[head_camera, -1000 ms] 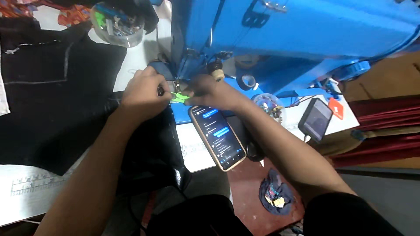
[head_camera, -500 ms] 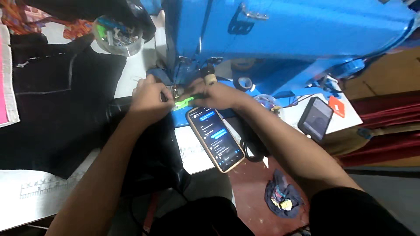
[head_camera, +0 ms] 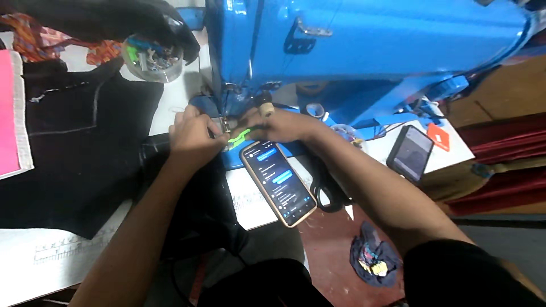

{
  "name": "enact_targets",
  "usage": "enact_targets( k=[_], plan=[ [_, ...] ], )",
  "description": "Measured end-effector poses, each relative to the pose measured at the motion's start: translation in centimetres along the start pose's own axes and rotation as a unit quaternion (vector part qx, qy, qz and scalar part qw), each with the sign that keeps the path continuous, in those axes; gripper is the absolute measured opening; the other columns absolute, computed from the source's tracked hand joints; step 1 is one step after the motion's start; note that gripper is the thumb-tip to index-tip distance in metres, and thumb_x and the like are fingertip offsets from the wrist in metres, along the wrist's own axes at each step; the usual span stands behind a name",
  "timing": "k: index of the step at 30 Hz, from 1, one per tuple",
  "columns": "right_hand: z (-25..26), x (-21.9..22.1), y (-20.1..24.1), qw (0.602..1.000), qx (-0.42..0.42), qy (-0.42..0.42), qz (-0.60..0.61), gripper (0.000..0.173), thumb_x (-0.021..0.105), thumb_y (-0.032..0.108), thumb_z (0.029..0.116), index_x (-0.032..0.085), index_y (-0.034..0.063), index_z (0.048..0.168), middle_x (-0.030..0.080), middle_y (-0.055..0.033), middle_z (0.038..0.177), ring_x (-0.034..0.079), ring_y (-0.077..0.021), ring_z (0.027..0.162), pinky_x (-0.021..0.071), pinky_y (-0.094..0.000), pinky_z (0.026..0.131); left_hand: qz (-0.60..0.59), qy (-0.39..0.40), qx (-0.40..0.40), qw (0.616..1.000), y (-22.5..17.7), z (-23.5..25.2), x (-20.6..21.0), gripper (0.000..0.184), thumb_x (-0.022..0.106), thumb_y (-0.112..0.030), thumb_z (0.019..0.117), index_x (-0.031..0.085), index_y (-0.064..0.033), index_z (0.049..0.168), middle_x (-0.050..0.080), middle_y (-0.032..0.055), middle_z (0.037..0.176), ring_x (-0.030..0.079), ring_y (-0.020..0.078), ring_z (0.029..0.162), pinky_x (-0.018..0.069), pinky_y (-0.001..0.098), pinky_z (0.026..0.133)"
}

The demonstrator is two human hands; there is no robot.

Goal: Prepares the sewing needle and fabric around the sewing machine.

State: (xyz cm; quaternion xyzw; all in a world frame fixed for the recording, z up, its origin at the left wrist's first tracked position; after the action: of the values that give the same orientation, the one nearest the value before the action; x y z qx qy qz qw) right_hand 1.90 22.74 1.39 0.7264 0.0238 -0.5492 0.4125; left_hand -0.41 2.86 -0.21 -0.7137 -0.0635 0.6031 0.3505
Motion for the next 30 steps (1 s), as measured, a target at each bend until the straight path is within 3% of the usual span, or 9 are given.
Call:
enact_targets(
  k=[6,11,14,16,18,20,25,28,30],
  plan=[
    [-0.7,-1.0,-0.3,0.998,0.029,-0.013,-0.050,0.025,0.062,0.002,0.0972,0.073,0.0056,0.120,0.069,-0.0151,0.120,0.063,-0.0304,0.117,0.0460,-0.0567,0.102,-0.029,0.003,-0.031,0.999,-0.1,-0.1,-0.6,0.016,0.077,-0.021,0.0905,0.075,-0.0065,0.095,0.054,0.0211,0.130,0.043,0.0427,0.128,0.0341,0.0646,0.097],
    [-2.6,-2.4,-0.1,0.990,0.104,-0.018,-0.096,0.028,0.063,-0.004,0.0946,0.073,0.0063,0.119,0.070,-0.0178,0.116,0.062,-0.0374,0.116,0.0407,-0.0646,0.103,-0.039,0.006,-0.039,0.998,0.1,0.0,-0.9,0.019,0.078,-0.021,0.0913,0.073,-0.0053,0.100,0.054,0.0214,0.132,0.043,0.0438,0.131,0.0341,0.0673,0.100],
    [-3.0,-2.2,-0.8,0.990,0.094,-0.023,-0.101,0.028,0.064,-0.002,0.0949,0.072,0.0067,0.120,0.069,-0.0178,0.116,0.062,-0.0369,0.116,0.0425,-0.0647,0.101,-0.026,-0.002,-0.032,0.999,0.0,-0.3,-0.8,0.015,0.074,-0.020,0.0928,0.073,-0.0058,0.099,0.055,0.0212,0.131,0.044,0.0435,0.129,0.0347,0.0660,0.098],
    [-3.1,-2.0,-1.2,0.992,0.078,-0.031,-0.100,0.028,0.065,0.001,0.0955,0.072,0.0064,0.122,0.069,-0.0175,0.119,0.061,-0.0369,0.118,0.0424,-0.0650,0.100,-0.024,-0.016,-0.023,0.999,0.0,-0.5,-0.5,0.025,0.076,-0.029,0.0915,0.073,-0.0052,0.099,0.054,0.0218,0.131,0.045,0.0437,0.128,0.0343,0.0655,0.097],
    [-3.3,-1.8,-1.4,0.992,0.064,-0.041,-0.099,0.027,0.065,0.004,0.0964,0.072,0.0056,0.123,0.069,-0.0174,0.119,0.062,-0.0361,0.117,0.0429,-0.0645,0.100,-0.011,-0.037,-0.019,0.999,-0.2,-0.6,0.0,0.050,0.081,-0.049,0.0845,0.071,-0.0036,0.101,0.054,0.0230,0.129,0.046,0.0444,0.125,0.0341,0.0654,0.096],
    [-3.3,-1.6,-1.6,0.992,0.056,-0.053,-0.105,0.026,0.065,0.005,0.0966,0.073,0.0056,0.121,0.070,-0.0170,0.117,0.064,-0.0355,0.114,0.0446,-0.0637,0.100,0.018,-0.065,-0.017,0.998,-0.4,-0.5,0.7,0.060,0.082,-0.056,0.0790,0.070,-0.0016,0.103,0.055,0.0249,0.127,0.048,0.0457,0.122,0.0358,0.0651,0.094],
    [-3.5,-1.6,-1.3,0.984,0.108,-0.072,-0.125,0.023,0.064,0.009,0.0988,0.073,0.0059,0.119,0.070,-0.0186,0.114,0.063,-0.0396,0.115,0.0425,-0.0674,0.098,0.003,-0.027,-0.016,1.000,0.0,-0.2,-0.7,0.027,0.079,-0.026,0.0906,0.074,-0.0056,0.108,0.057,0.0243,0.130,0.045,0.0470,0.128,0.0341,0.0683,0.096],
    [-4.3,-1.3,-0.1,0.971,0.123,-0.094,-0.182,0.024,0.065,0.016,0.0991,0.073,0.0063,0.120,0.068,-0.0209,0.121,0.059,-0.0447,0.120,0.0413,-0.0694,0.098,0.047,-0.045,0.052,0.997,0.0,-0.4,-0.9,0.017,0.073,-0.020,0.0947,0.078,-0.0096,0.108,0.067,0.0200,0.120,0.054,0.0446,0.122,0.0326,0.0699,0.097],
    [-6.0,-1.4,1.8,0.967,0.100,-0.114,-0.206,0.028,0.065,0.024,0.1000,0.073,0.0066,0.119,0.067,-0.0184,0.122,0.059,-0.0422,0.118,0.0439,-0.0636,0.096,0.087,-0.067,0.096,0.989,-0.1,-0.6,-0.6,0.016,0.068,-0.017,0.0979,0.080,-0.0124,0.107,0.071,0.0164,0.117,0.057,0.0417,0.121,0.0319,0.0683,0.099]
  ],
)
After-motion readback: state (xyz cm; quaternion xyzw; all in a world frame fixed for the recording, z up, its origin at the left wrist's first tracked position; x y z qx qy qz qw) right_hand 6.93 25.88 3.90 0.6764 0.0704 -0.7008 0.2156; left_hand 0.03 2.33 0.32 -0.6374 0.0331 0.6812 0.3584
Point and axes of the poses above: each hand's wrist, its own z-axis towards the middle knuckle, its own x-axis out of the palm, y = z × x, the point moved 3 cm from there along z, towards the middle knuckle
